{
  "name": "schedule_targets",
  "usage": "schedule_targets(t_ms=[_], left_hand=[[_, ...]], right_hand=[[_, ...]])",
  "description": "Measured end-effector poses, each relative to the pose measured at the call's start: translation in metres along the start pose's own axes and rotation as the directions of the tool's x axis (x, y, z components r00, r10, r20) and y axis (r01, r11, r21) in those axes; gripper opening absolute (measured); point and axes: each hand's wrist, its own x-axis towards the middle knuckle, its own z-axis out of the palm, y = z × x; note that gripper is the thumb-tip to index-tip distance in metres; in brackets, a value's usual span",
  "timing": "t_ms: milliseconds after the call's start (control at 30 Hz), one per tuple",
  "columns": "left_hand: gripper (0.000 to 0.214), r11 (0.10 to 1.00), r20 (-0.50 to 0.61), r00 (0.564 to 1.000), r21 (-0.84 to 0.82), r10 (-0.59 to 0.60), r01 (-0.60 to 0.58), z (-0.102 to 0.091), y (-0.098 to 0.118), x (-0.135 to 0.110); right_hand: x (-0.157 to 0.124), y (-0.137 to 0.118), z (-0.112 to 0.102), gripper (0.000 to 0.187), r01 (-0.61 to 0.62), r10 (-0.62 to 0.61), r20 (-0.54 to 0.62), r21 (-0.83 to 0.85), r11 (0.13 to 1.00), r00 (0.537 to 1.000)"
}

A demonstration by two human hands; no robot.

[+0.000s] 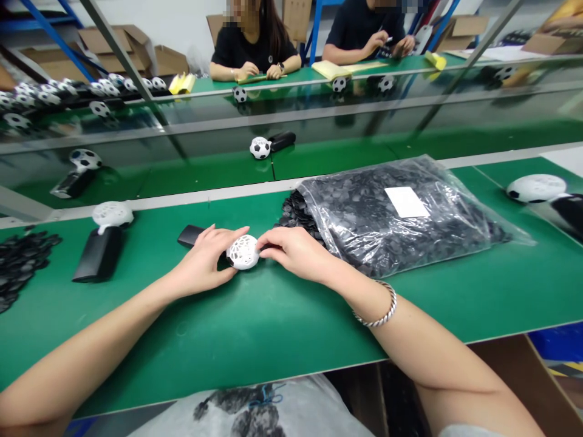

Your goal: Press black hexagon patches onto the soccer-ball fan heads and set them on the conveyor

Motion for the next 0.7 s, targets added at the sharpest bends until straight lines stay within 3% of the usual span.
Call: schedule_targets(t_ms=[100,267,400,533,700], left_hand=[[0.071,1.0,-0.011,1.0,-0.007,-0.023,0.023,0.001,0.0,0.0],[0.07,0.999,-0.032,0.999,0.005,-0.037,0.037,0.004,0.002,0.001],[0.07,0.999,-0.029,0.999,-0.001,-0.037,0.037,0.004,0.002,0.001],[0.069,0.999,-0.029,0.999,0.002,-0.04,0.04,0.004,0.002,0.001],[0.07,0.999,-0.034,0.998,0.003,-0.044,0.044,0.004,0.003,0.002]], right_hand=[[-0.002,-0.005,0.004,0.01,0.026,-0.021,-0.07,0.071,0.997,0.997],[-0.002,-0.007,0.01,0.006,0.067,-0.06,-0.221,0.025,0.997,0.974],[-0.003,-0.007,0.012,0.005,-0.012,0.032,-0.149,0.132,0.991,0.988],[-0.003,-0.01,0.011,0.018,0.026,-0.016,-0.118,0.088,0.996,0.993],[-0.003,-0.01,0.012,0.009,0.034,-0.022,-0.111,0.11,0.993,0.994]])
